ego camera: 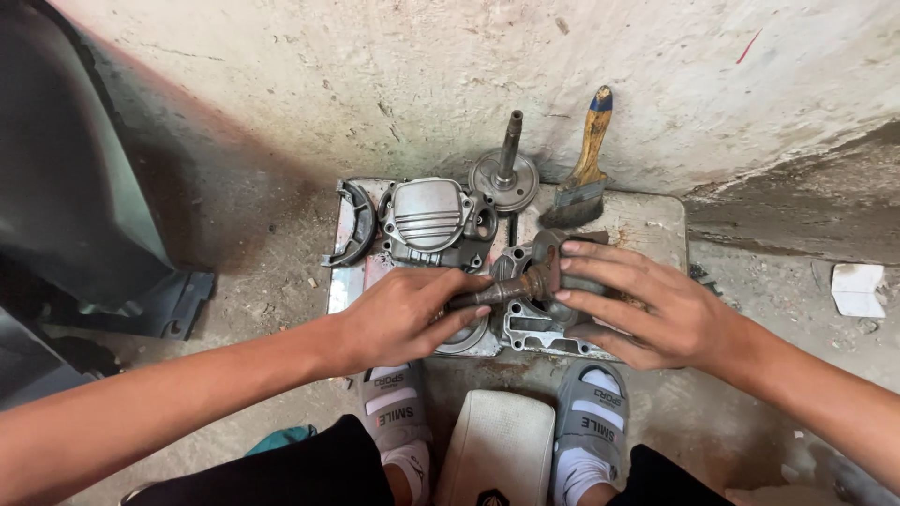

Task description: The person sits at floor level and cleans a small engine piston, rubbing its surface and skirt against a block and rotating it by hand to work over its sides. Other engine parts, including a crankcase half, crankshaft and a brush, rest on a metal tray beside the work.

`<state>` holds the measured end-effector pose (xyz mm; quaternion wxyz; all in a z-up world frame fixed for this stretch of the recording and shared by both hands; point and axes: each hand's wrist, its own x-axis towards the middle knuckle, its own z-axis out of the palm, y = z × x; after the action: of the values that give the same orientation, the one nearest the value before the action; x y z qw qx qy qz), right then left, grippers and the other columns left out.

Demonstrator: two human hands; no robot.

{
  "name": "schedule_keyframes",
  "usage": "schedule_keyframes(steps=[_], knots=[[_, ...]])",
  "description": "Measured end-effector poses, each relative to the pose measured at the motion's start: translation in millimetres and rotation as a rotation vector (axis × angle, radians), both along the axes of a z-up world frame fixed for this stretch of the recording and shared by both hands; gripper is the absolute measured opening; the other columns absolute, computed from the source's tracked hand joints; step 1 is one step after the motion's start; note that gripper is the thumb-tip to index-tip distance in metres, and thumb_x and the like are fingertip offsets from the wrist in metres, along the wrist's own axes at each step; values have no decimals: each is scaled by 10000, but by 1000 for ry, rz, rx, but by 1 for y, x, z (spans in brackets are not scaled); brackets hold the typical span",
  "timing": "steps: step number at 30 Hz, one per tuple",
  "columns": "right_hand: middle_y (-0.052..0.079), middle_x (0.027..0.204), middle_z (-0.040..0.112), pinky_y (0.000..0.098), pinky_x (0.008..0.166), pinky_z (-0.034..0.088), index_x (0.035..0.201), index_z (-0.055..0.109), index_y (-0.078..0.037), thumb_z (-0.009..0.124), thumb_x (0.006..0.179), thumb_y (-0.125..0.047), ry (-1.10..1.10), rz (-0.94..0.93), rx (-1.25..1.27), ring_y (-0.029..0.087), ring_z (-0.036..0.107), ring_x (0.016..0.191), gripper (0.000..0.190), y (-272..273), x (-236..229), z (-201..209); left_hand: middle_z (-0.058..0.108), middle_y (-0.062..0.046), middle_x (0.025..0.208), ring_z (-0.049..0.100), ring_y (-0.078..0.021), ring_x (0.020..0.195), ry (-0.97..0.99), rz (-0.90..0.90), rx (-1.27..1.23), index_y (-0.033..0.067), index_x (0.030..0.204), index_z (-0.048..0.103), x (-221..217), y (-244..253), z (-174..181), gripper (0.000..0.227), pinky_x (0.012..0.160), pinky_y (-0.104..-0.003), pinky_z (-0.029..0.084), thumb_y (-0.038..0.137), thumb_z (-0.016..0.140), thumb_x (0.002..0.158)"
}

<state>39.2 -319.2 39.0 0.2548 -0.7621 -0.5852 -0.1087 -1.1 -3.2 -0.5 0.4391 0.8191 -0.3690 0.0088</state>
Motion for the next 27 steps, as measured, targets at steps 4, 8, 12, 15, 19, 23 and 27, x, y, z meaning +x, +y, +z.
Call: schedule_keyframes(steps=[4, 8, 12, 15, 19, 23, 27], knots=[[187, 1347, 592, 478, 1046, 534, 1235, 664, -10, 855, 750, -117, 6, -1, 16, 411, 608, 1277, 532, -5, -1, -2, 710, -191, 896, 741, -326, 749, 68, 32, -24, -24, 1201, 608, 0, -14, 10, 331, 651, -413, 593, 189, 688, 961], [210, 1341, 593, 498, 1058, 524, 1228, 665, 9, 853, 714, -81, 41, -17, 10, 416, 606, 1273, 555, -3, -4, -2, 687, -215, 714, 695, -379, 585, 290, 110, 219, -45, 1136, 545, 13, -40, 29, 464, 550, -466, 562, 336, 643, 890], [225, 1334, 589, 503, 1068, 520, 1213, 652, 26, 851, 719, -47, 67, -8, 52, 422, 598, 1283, 537, -2, -4, -5, 620, -231, 554, 670, -423, 536, 341, 92, 419, -62, 1072, 550, 22, -59, 48, 548, 557, -503, 558, 450, 627, 893], [219, 1321, 605, 494, 1054, 533, 1207, 665, 15, 850, 735, -63, 62, -19, 49, 412, 608, 1279, 513, -2, -4, 0, 630, -252, 605, 671, -439, 615, 267, 74, 393, -52, 939, 627, 23, -59, 28, 514, 626, -508, 556, 461, 612, 970], [209, 1285, 628, 470, 986, 553, 1179, 684, 18, 850, 740, -89, 43, 20, -14, 418, 626, 1250, 481, -1, 4, 15, 657, -256, 624, 674, -457, 649, 252, 56, 368, -57, 959, 627, 22, -63, 37, 493, 616, -535, 538, 434, 595, 970], [205, 1234, 641, 482, 974, 560, 1093, 669, 26, 808, 761, -25, 22, 6, 21, 399, 647, 1212, 363, 1, 8, 24, 675, -275, 707, 693, -469, 720, 367, 130, 393, -55, 920, 638, 19, -68, 49, 458, 677, -544, 553, 394, 574, 982], [243, 1246, 644, 493, 971, 558, 1064, 661, 37, 801, 747, -7, 120, -72, 83, 394, 647, 1196, 349, 1, 4, 20, 684, -293, 753, 691, -483, 771, 425, 135, 375, -64, 929, 629, 19, -71, 43, 435, 713, -559, 555, 359, 549, 996]])
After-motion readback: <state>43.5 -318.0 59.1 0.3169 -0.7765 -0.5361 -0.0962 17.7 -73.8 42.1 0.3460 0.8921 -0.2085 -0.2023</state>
